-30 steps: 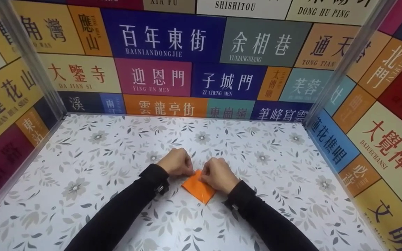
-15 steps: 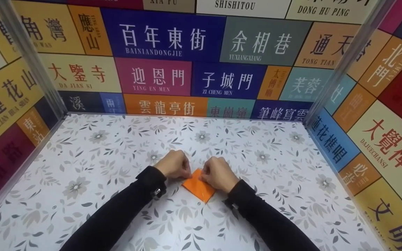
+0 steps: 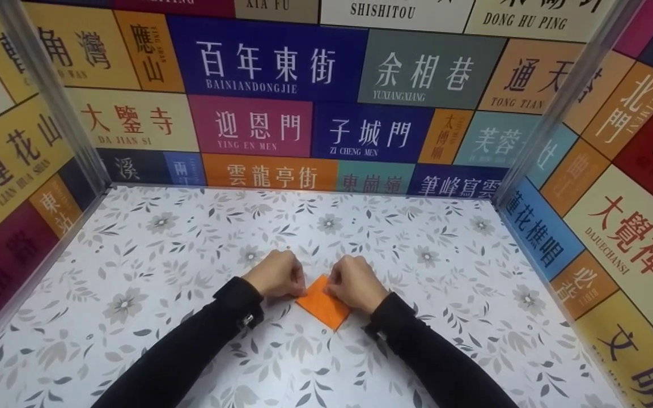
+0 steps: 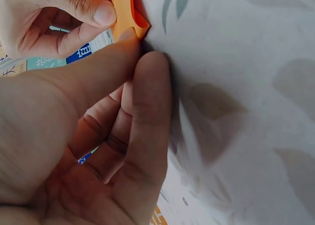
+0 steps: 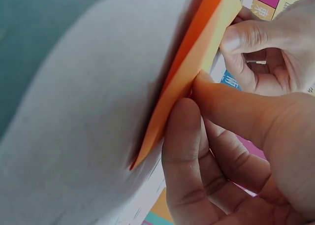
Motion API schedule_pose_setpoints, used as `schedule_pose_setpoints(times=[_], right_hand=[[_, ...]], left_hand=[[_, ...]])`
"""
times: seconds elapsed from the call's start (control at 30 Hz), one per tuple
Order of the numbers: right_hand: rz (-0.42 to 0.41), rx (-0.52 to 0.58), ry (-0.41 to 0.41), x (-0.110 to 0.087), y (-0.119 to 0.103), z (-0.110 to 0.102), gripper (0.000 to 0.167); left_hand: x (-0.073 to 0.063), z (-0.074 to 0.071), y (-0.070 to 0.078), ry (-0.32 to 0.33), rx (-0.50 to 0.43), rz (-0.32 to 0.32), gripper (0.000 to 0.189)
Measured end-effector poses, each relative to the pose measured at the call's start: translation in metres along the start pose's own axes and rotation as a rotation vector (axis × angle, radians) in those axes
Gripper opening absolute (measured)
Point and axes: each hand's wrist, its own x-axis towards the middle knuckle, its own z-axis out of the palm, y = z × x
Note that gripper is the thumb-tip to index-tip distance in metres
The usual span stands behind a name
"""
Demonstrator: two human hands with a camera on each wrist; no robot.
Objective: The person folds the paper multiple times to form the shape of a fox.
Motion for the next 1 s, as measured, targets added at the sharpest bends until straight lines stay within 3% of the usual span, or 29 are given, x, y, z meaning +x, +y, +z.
schedule_pose_setpoints(times=[0.23,1.0], right_hand=[[0.014,-0.013,-0.002,0.0,0.0,-0.001,0.019],[0.031,0.016,-0.009,0.001,-0.001,-0.001,0.02]], left_hand=[[-0.007,0.0,-0.003,0.011,0.008,0.056,0.016],[-0.022,-0.001,-0.013,0.023,0.005,0.09,0.016]])
